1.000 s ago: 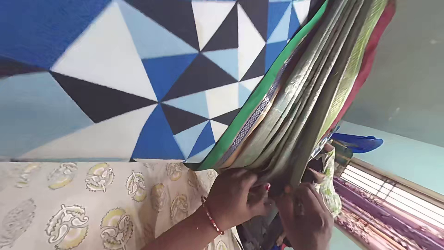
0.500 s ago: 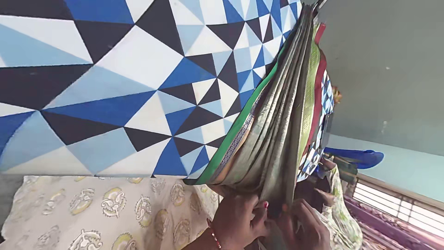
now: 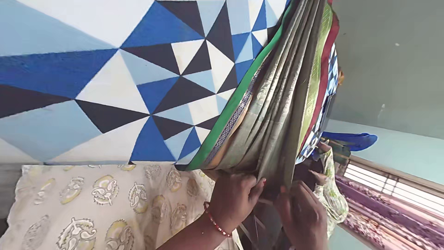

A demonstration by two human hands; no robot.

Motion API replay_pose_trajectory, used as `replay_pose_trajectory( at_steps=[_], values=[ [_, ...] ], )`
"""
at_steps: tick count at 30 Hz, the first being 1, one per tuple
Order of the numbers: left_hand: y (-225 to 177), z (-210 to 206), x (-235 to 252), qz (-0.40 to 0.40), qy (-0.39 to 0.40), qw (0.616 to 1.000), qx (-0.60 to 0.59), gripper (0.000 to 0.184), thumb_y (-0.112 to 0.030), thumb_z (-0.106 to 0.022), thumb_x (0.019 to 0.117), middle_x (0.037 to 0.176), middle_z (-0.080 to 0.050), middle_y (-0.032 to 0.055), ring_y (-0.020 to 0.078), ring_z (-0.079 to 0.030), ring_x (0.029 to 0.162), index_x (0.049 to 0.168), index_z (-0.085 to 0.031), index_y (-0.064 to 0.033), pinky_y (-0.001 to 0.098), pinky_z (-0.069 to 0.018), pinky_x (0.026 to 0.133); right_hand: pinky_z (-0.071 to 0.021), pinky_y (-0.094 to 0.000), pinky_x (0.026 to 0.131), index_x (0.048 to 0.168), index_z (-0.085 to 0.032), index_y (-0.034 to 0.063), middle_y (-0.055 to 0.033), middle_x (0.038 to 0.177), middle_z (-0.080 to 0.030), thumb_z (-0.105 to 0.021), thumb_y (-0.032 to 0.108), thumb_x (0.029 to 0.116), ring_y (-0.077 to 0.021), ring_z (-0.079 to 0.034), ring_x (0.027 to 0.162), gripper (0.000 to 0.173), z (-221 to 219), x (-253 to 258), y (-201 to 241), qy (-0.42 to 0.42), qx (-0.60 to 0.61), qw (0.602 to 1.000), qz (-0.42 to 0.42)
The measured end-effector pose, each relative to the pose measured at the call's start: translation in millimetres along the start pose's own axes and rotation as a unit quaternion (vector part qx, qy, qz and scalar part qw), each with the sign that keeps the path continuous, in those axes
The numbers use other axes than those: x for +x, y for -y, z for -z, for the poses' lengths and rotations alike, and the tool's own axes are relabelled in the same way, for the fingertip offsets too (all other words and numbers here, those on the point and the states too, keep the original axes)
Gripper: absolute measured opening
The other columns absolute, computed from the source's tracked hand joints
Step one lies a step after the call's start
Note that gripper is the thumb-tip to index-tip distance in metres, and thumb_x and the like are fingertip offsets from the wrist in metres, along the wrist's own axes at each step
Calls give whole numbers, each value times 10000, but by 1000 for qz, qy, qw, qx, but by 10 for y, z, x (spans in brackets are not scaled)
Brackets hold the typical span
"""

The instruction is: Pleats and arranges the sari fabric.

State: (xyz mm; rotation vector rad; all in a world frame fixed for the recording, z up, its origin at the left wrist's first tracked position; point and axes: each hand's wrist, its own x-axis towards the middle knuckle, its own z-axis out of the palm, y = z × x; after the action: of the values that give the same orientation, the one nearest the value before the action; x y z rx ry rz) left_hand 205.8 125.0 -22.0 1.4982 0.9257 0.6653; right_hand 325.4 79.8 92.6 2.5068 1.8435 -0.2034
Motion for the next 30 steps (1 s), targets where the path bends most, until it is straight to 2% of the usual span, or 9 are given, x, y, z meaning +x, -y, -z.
replay_pose_trajectory(
  at_steps=[3,6,12,17,23,27,30],
  values=[
    [9,-65,-16,-25,-32,999,10,446,-302,-581,951,490,-483,44,177,-525,425,561,-514,-94,320,-383,393,-385,-95,541,715,-552,56,-32,671,-512,-556,233,947,-1,-473,578,292,0,-17,16,-2,-8,1000,-9],
    [-17,-68,-20,-42,-28,999,0,416,-270,-582,952,507,-511,51,185,-556,449,583,-541,-84,324,-411,410,-390,-102,531,706,-542,58,-37,648,-516,-560,233,945,-4,-482,559,297,11,-32,47,-4,-25,1000,-18],
    [27,78,46,-76,76,991,-73,335,-182,-587,949,563,-553,92,213,-604,504,648,-578,-35,329,-484,460,-398,-99,538,712,-548,65,-40,658,-529,-575,220,943,-13,-502,570,280,-66,-13,121,-4,-12,1000,2],
    [95,157,81,-92,120,984,-93,295,-161,-599,952,603,-586,115,224,-633,545,698,-605,-12,332,-516,505,-403,-105,553,711,-546,69,-26,655,-507,-567,213,965,-20,-498,584,293,-154,14,201,16,-4,1000,14],
    [142,120,44,-103,92,987,-82,280,-172,-598,943,577,-571,94,204,-615,513,702,-610,-28,316,-505,482,-404,-106,556,719,-543,78,-18,669,-509,-570,219,964,-16,-500,593,284,-156,28,222,30,-20,999,21],
    [163,59,-91,-75,54,991,-100,204,-157,-575,952,573,-553,72,177,-583,488,796,-623,-35,284,-490,472,-406,-113,560,729,-535,81,-21,682,-505,-531,230,992,-22,-500,601,303,-180,24,215,32,-16,999,19],
    [154,63,-134,-78,48,992,-91,139,-122,-591,921,604,-584,78,186,-609,515,826,-639,-32,291,-510,490,-429,-127,581,748,-558,73,-37,691,-523,-505,231,1006,-45,-529,624,307,-201,31,256,39,-22,999,22]
  ],
)
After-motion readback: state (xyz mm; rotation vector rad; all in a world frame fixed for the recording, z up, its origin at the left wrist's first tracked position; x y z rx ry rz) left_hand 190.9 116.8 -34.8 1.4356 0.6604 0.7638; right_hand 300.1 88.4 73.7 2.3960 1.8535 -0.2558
